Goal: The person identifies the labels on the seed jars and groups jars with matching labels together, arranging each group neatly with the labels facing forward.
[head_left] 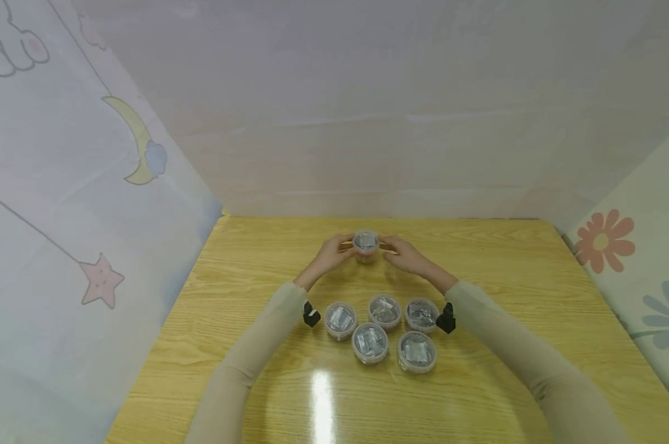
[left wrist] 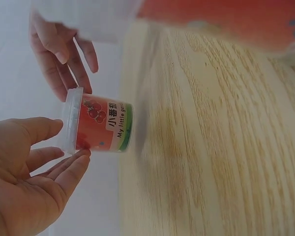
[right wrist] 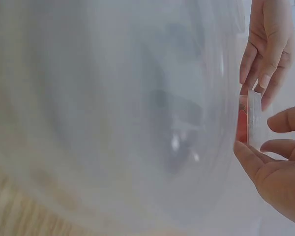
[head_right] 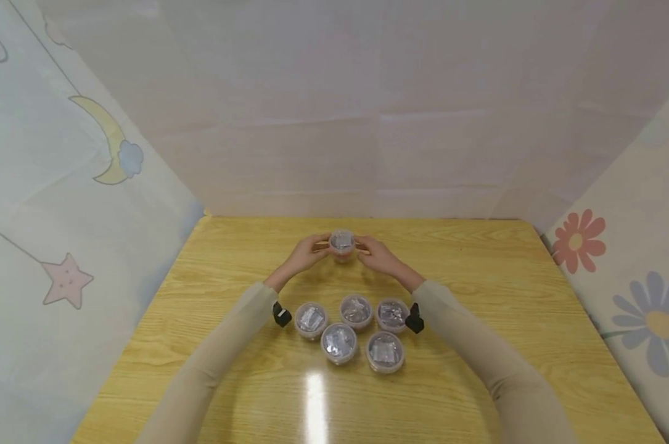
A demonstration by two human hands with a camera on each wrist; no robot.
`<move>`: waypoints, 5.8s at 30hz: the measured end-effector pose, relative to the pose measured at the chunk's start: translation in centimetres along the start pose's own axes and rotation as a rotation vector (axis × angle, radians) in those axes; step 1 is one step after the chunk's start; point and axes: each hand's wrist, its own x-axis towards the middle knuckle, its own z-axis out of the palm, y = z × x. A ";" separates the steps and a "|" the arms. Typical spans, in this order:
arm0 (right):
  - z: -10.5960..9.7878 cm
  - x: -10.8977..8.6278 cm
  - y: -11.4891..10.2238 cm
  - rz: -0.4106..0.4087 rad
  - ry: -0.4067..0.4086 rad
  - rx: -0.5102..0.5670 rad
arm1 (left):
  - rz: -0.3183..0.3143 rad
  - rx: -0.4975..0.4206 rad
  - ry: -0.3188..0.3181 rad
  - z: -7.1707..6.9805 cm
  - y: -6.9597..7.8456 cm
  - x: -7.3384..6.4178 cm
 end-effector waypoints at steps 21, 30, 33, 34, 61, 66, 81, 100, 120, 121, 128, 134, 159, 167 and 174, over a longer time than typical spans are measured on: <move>-0.5 0.1 1.0 -0.058 -0.083 -0.023 | 0.052 0.015 -0.028 0.6 -0.3 0.9; -0.4 0.2 2.2 -0.059 -0.101 -0.077 | 0.030 0.014 -0.034 0.8 -0.5 1.0; -0.4 0.1 2.4 -0.066 -0.101 -0.071 | 0.023 0.003 -0.035 0.9 -0.6 1.0; -0.4 0.1 2.4 -0.067 -0.101 -0.069 | 0.021 -0.003 -0.038 0.9 -0.6 1.0; -1.0 -0.7 2.7 -0.039 -0.116 -0.088 | -0.007 0.013 -0.059 0.2 -1.4 0.4; -1.0 -1.0 2.7 -0.013 -0.108 -0.090 | 0.004 0.007 -0.071 0.2 -1.6 0.1; -0.8 -2.2 2.3 0.000 -0.087 -0.098 | 0.023 0.003 -0.087 -0.3 -1.2 -1.6; -0.2 -3.5 1.4 -0.034 -0.140 -0.144 | 0.065 -0.021 -0.130 -0.3 -0.9 -3.2; 0.1 -5.1 -0.1 -0.058 -0.167 -0.117 | 0.155 -0.015 -0.302 -0.4 -0.9 -4.0; 0.1 -5.1 -0.1 -0.061 -0.165 -0.118 | 0.160 -0.021 -0.307 -0.5 -0.8 -4.0; 0.0 -5.4 0.4 -0.098 -0.150 -0.142 | 0.167 0.020 -0.322 -0.3 -0.3 -4.2; 0.0 -5.8 0.3 -0.108 -0.156 -0.140 | 0.161 0.028 -0.338 -0.1 0.1 -4.5; 0.1 -7.1 0.5 -0.086 -0.195 -0.111 | 0.159 0.080 -0.417 0.4 1.0 -5.8; 0.2 -7.3 0.7 -0.098 -0.216 -0.148 | 0.181 0.114 -0.444 0.7 1.1 -6.1; 0.2 -7.4 0.3 -0.115 -0.257 -0.146 | 0.206 0.166 -0.462 0.7 1.6 -6.3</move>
